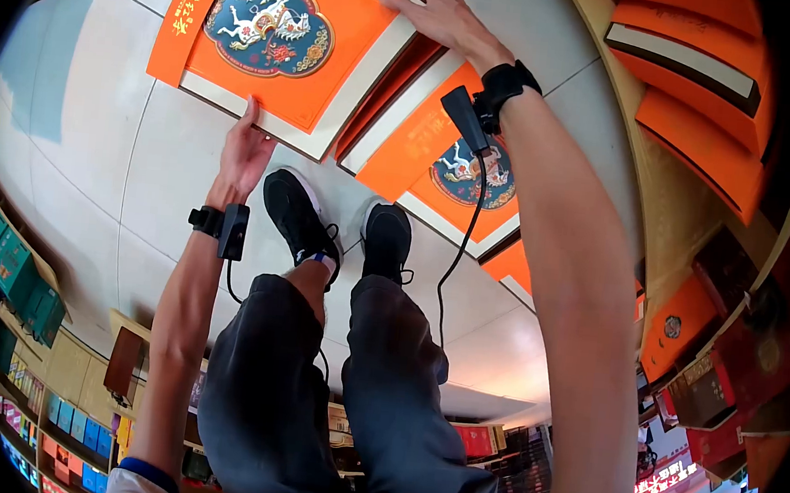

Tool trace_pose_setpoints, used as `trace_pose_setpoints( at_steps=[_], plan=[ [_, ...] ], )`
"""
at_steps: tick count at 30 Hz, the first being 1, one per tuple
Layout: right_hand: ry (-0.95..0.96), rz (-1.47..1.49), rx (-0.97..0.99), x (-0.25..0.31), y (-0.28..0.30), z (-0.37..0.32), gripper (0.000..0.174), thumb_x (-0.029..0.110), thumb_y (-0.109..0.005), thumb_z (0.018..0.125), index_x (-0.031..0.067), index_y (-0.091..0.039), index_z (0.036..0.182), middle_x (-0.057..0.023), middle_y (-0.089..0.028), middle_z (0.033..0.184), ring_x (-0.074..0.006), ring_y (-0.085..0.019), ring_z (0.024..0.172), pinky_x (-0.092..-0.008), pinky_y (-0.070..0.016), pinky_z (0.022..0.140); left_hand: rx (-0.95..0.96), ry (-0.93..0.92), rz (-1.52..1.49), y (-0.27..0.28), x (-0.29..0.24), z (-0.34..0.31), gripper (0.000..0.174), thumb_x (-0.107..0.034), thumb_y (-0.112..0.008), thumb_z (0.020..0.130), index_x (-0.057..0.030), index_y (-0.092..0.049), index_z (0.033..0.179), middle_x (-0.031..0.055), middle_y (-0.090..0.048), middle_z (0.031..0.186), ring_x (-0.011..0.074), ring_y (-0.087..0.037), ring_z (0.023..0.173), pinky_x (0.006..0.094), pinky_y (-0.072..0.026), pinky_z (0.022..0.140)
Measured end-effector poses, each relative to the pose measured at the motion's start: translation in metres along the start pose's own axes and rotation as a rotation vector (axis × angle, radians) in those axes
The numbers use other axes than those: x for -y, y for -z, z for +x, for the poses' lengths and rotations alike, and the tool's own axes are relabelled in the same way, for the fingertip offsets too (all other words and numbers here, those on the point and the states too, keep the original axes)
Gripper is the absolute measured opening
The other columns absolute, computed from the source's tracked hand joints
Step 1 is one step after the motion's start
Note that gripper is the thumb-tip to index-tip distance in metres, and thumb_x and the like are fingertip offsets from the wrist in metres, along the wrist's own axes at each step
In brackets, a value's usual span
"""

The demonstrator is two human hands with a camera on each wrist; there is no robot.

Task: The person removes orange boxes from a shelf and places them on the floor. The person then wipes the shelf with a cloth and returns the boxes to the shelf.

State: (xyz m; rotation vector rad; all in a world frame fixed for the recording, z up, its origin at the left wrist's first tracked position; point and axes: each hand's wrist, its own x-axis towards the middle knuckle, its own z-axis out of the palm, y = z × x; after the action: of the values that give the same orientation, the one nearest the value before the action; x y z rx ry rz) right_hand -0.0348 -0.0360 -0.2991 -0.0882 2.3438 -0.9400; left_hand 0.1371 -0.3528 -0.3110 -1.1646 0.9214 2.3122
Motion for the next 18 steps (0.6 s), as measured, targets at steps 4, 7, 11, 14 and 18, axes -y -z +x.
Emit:
trace_pose_setpoints(
  at_steps=[4,7,11,14,18],
  plan=[
    [-0.095,0.054,0.103,0.042,0.031,-0.019,0.091,0.065,-0.060,0.090,0.0031,-0.038,0.152,-0.0244,-0.046,0.149,-0.0385,-0.045,0.138,-0.0428,-0.0336,0.117,0.017,-0.006,0.034,0.005,0.007,0.002,0.047,-0.032,-0.061,0.103,-0.0051,-0.049,0.139,0.0076,-0.057,0.142,0.0204,-0.050,0.133,0.0395,-0.0355,0.116],
    [-0.171,0.129,0.157,0.066,0.035,-0.037,0.100,0.070,-0.058,0.088,-0.0015,-0.033,0.154,-0.0285,-0.040,0.154,-0.0399,-0.037,0.146,-0.0436,-0.0279,0.122,-0.004,-0.002,0.029,0.005,0.007,0.002,0.046,-0.031,-0.063,0.102,-0.0049,-0.050,0.138,0.0078,-0.057,0.142,0.0206,-0.051,0.132,0.0396,-0.0367,0.116],
    [-0.186,0.074,0.138,0.069,0.035,-0.038,0.099,0.075,-0.051,0.090,-0.0020,-0.038,0.152,-0.0285,-0.043,0.152,-0.0411,-0.039,0.144,-0.0434,-0.0293,0.121,-0.032,-0.006,0.021,-0.002,0.006,-0.002,0.046,-0.028,-0.064,0.101,-0.0047,-0.049,0.138,0.0088,-0.057,0.141,0.0212,-0.052,0.131,0.0390,-0.0385,0.116],
    [-0.234,0.030,0.098,0.040,0.012,-0.018,0.102,0.076,-0.052,0.089,-0.0021,-0.037,0.152,-0.0283,-0.042,0.153,-0.0401,-0.037,0.146,-0.0464,-0.0276,0.122,-0.049,-0.037,0.024,-0.003,0.005,0.000,0.039,-0.022,-0.068,0.099,-0.0035,-0.053,0.130,0.0071,-0.062,0.128,0.0184,-0.058,0.120,0.0382,-0.0452,0.110],
    [-0.298,0.129,0.173,0.057,0.018,-0.032,0.105,0.078,-0.050,0.088,-0.0017,-0.032,0.155,-0.0280,-0.037,0.156,-0.0399,-0.036,0.147,-0.0497,-0.0242,0.123,-0.050,-0.055,0.006,-0.004,0.003,0.003,0.039,-0.022,-0.068,0.099,-0.0035,-0.053,0.130,0.0074,-0.061,0.129,0.0183,-0.058,0.120,0.0378,-0.0447,0.110]
  ],
)
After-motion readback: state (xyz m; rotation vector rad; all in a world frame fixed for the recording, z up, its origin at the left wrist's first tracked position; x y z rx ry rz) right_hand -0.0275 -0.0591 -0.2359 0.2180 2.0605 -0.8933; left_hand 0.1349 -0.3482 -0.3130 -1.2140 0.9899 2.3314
